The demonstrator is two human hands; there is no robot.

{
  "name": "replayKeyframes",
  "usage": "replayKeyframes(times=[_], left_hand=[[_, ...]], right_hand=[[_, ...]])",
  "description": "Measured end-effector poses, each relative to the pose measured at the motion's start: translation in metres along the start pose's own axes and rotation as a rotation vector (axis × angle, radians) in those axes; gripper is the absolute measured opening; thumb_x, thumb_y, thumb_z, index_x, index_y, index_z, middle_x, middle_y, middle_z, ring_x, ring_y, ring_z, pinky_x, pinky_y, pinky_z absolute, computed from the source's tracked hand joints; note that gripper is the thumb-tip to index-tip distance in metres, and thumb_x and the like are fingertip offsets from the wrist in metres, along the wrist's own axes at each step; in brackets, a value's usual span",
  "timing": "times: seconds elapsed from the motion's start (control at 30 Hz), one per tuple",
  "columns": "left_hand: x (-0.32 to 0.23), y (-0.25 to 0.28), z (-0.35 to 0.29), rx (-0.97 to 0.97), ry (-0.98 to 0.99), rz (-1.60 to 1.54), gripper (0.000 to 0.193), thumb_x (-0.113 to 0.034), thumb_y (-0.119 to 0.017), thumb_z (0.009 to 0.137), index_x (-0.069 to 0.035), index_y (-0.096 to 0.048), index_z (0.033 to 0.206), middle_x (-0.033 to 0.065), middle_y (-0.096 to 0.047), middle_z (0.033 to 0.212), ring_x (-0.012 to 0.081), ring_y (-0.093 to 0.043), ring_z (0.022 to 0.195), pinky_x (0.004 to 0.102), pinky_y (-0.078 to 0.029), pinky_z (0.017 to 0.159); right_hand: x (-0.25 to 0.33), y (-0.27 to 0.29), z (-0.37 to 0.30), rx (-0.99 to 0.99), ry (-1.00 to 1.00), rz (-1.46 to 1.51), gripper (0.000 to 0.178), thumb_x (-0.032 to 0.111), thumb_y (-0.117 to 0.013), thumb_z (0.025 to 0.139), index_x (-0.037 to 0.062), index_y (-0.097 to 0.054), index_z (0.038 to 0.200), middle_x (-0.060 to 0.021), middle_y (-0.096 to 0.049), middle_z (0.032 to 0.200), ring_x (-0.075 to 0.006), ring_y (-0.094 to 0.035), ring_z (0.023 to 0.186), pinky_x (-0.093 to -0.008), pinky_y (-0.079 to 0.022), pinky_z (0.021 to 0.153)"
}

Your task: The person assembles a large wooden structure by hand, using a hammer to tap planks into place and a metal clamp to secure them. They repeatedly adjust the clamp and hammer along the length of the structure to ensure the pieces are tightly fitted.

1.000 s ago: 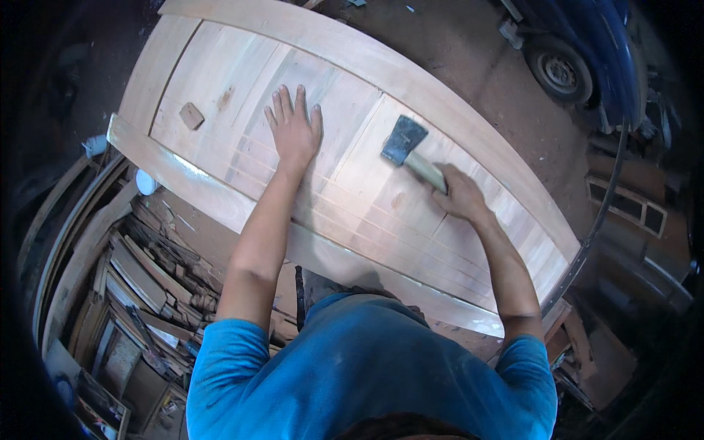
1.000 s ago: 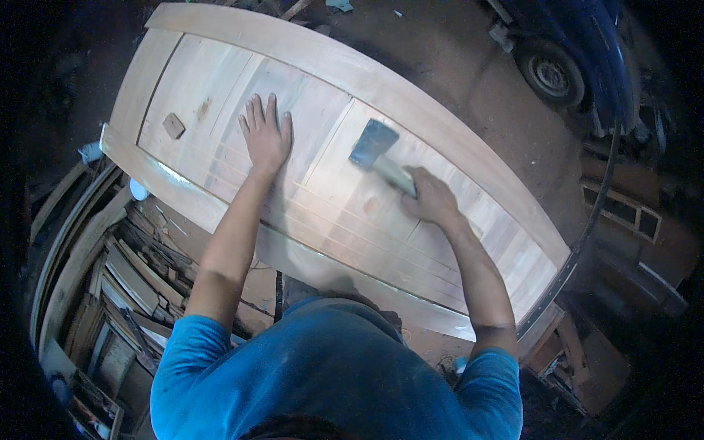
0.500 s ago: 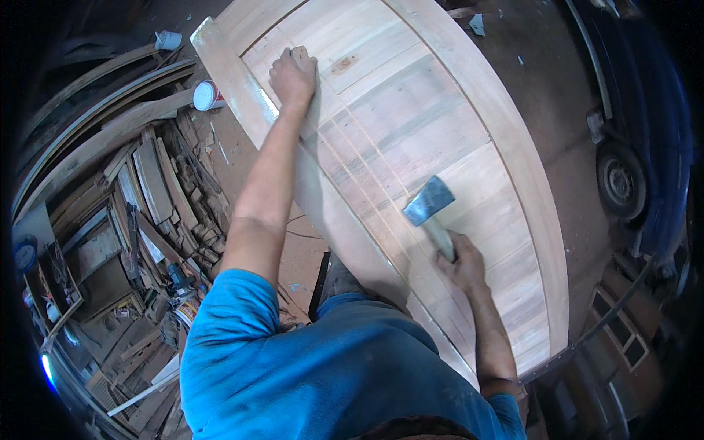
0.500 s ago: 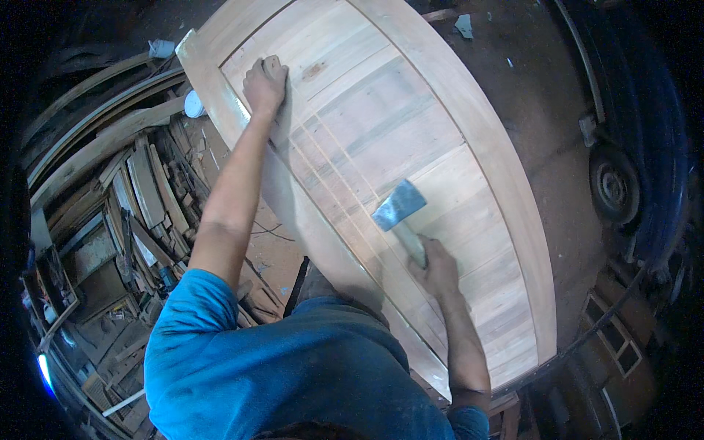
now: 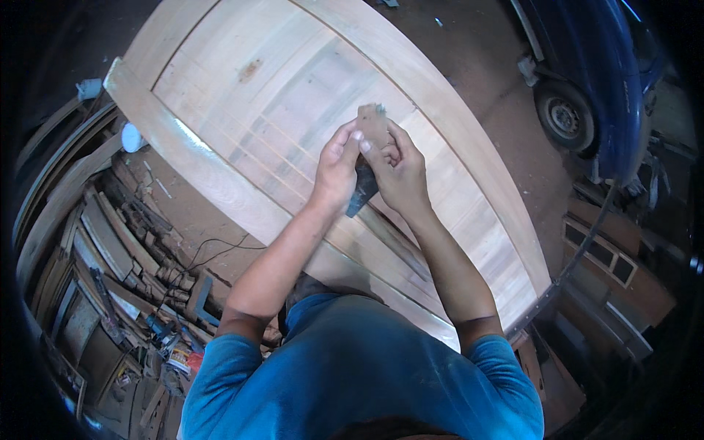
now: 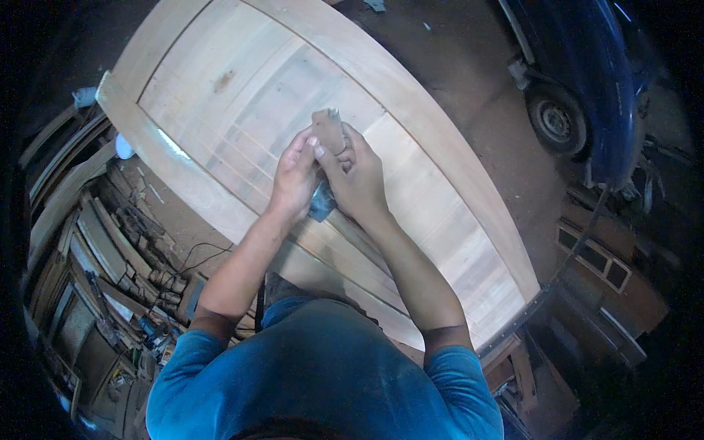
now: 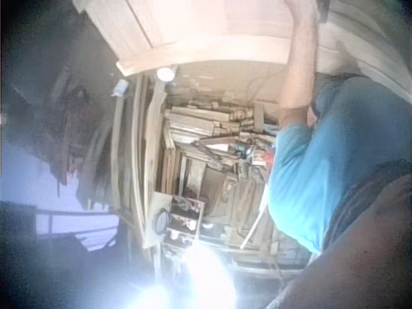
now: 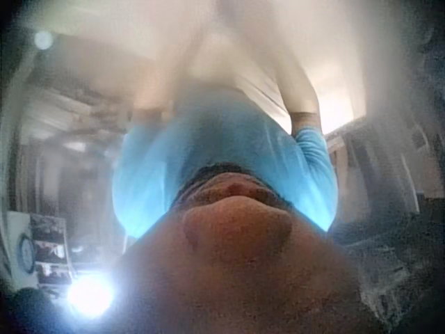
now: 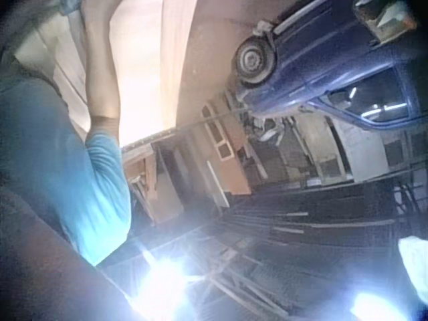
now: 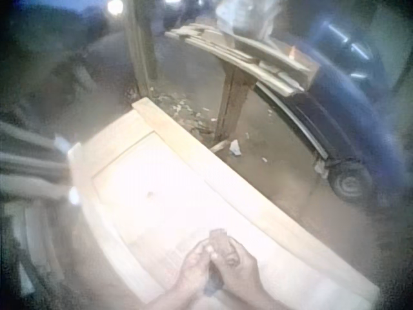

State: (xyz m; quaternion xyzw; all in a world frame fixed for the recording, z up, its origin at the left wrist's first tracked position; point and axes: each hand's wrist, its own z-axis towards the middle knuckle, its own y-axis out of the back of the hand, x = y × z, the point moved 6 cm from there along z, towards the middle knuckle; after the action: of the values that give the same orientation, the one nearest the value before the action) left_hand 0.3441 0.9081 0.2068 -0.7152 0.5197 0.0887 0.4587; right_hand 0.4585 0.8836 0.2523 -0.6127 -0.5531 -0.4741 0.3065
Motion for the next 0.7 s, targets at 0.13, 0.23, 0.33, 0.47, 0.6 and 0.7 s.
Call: replayKeyframes(times=[0.13,0.23,0.33,0.47,0.6,0.7], left_hand=[[0.016,0.029,-0.001,-0.032,-0.313,0.441,0.031,-0.018,-0.059,0.103,-0.003,-0.063,0.13,0.0131,-0.063,0.123,0.0229,-0.06,0.119,0.0346,-0.048,0.103],[-0.026,0.069,-0.016,-0.195,-0.617,1.061,0.032,-0.018,-0.066,0.096,-0.005,-0.067,0.126,0.0198,-0.055,0.136,0.0323,-0.051,0.131,0.0427,-0.038,0.113],[-0.062,0.134,-0.03,-0.435,-0.723,1.454,0.035,-0.024,-0.067,0.095,-0.007,-0.067,0.126,0.0218,-0.053,0.14,0.0368,-0.048,0.134,0.0496,-0.033,0.116],[-0.091,0.2,-0.045,-0.676,-0.747,1.731,0.041,-0.029,-0.066,0.096,-0.009,-0.064,0.132,0.0223,-0.051,0.143,0.0387,-0.045,0.135,0.0531,-0.028,0.117],[-0.082,0.208,-0.035,-0.768,-0.703,1.842,0.046,-0.033,-0.065,0.097,-0.009,-0.062,0.136,0.0191,-0.051,0.144,0.0382,-0.043,0.136,0.0528,-0.026,0.117],[-0.083,0.217,-0.031,-0.734,-0.748,1.801,0.047,-0.036,-0.064,0.097,-0.01,-0.061,0.136,0.0167,-0.052,0.144,0.0365,-0.042,0.138,0.0536,-0.025,0.118]], right_hand=[[-0.057,0.026,0.003,-0.084,-0.043,-0.015,0.05,0.016,-0.074,0.093,-0.0044,-0.056,0.135,-0.0154,-0.067,0.105,-0.0163,-0.065,0.089,-0.0308,-0.053,0.075],[-0.046,0.073,0.004,-0.239,0.137,-0.628,0.042,0.016,-0.073,0.092,-0.0019,-0.062,0.129,-0.0147,-0.065,0.098,-0.023,-0.064,0.087,-0.0365,-0.052,0.074],[-0.054,0.119,0.011,-0.321,0.333,-0.934,0.038,0.016,-0.074,0.092,0.001,-0.066,0.126,-0.0135,-0.062,0.092,-0.0239,-0.061,0.076,-0.0367,-0.05,0.069],[-0.068,0.13,0.026,-0.263,0.343,-1.032,0.036,0.017,-0.076,0.091,0.0021,-0.068,0.124,-0.0111,-0.058,0.087,-0.0207,-0.058,0.069,-0.0341,-0.049,0.063],[-0.065,0.098,0.06,-0.267,0.52,-1.059,0.032,0.017,-0.075,0.092,0.0033,-0.069,0.121,-0.0116,-0.056,0.086,-0.0227,-0.058,0.068,-0.0353,-0.048,0.062],[-0.053,0.074,0.078,-0.252,0.461,-1.102,0.031,0.02,-0.072,0.093,0.0031,-0.068,0.119,-0.0153,-0.059,0.094,-0.0309,-0.065,0.075,-0.0413,-0.054,0.066]])
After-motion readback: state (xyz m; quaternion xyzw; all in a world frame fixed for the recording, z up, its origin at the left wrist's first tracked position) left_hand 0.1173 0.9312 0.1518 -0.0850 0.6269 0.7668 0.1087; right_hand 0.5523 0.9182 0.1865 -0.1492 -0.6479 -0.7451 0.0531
